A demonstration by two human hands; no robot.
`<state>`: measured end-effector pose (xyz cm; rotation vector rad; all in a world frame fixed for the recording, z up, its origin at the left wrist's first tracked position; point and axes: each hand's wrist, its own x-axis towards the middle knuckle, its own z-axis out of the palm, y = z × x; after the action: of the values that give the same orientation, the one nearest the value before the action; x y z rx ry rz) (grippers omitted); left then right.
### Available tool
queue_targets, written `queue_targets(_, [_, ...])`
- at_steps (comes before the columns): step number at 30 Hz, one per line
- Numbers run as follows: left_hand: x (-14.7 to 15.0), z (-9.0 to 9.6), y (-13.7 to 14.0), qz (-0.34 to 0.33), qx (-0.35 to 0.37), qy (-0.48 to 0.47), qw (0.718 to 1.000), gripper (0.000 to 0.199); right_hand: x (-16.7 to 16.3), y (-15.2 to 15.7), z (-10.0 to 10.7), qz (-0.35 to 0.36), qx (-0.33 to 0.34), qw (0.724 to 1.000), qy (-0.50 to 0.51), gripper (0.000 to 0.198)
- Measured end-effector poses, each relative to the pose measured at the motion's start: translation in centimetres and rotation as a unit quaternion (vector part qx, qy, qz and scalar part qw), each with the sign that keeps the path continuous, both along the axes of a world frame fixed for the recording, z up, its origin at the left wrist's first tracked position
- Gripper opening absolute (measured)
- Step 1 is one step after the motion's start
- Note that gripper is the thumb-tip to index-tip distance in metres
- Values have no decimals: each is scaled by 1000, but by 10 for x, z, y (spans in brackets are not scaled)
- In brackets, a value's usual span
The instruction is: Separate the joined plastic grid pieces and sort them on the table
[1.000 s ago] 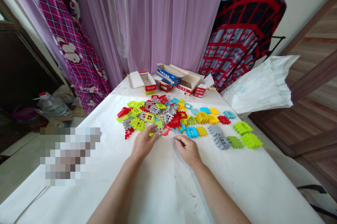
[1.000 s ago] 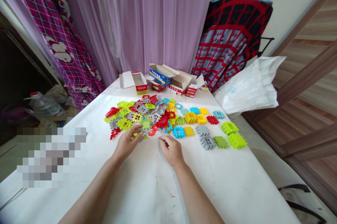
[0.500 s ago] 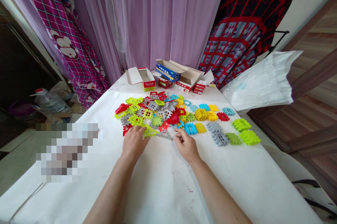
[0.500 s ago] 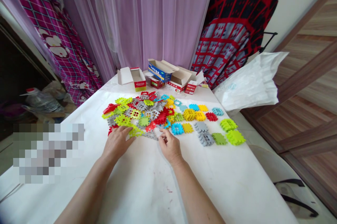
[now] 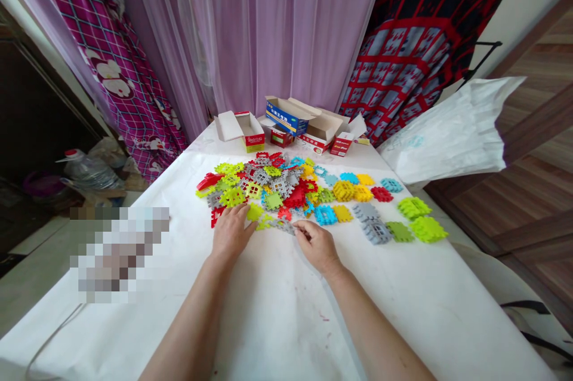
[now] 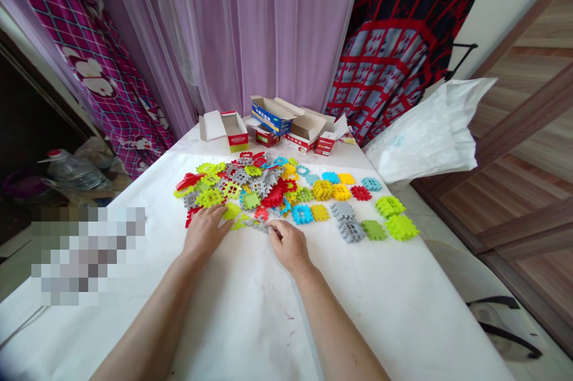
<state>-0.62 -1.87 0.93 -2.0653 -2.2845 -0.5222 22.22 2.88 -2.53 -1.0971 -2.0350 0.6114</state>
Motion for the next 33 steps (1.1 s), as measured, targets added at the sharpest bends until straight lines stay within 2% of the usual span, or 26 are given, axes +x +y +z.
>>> queue_targets(4, [1,6,1,37,4,-30,999,33,0,0,0,2,6,1000,-2,22])
queue_targets(6, [0,7,1,82,24,-91,992,35,0,1,-1,1,7,1000,1,23])
queue_targets(8, [0,7,1,122,70,-192,971,37,0,0,-2,-2,7,1000,6,23])
queue_targets(10, [5,5,1,135,99,-348,922,43,-1,-1,-1,-4,13,1000,15,25])
queue_targets(13, [20,4,0,99,24,-573,813,56,-3,-6,6,-4,54,998,17,43])
queue_targets(14, [26,4,-1,79,-13,-613,786,57,-3,-8,9,-5,72,997,11,52])
queue_targets(16, [37,5,-3,39,-69,-646,759,54,-4,-11,16,-3,98,995,-16,64])
queue_targets(21, [49,8,-5,8,-113,-645,756,49,-1,-14,27,-3,120,988,-93,60])
queue_targets(27, [53,7,-6,3,-148,-602,785,50,7,-14,33,-5,143,981,-132,57])
queue_targets(33, [60,3,-6,-35,-166,-567,806,47,14,-16,37,17,116,982,-149,37])
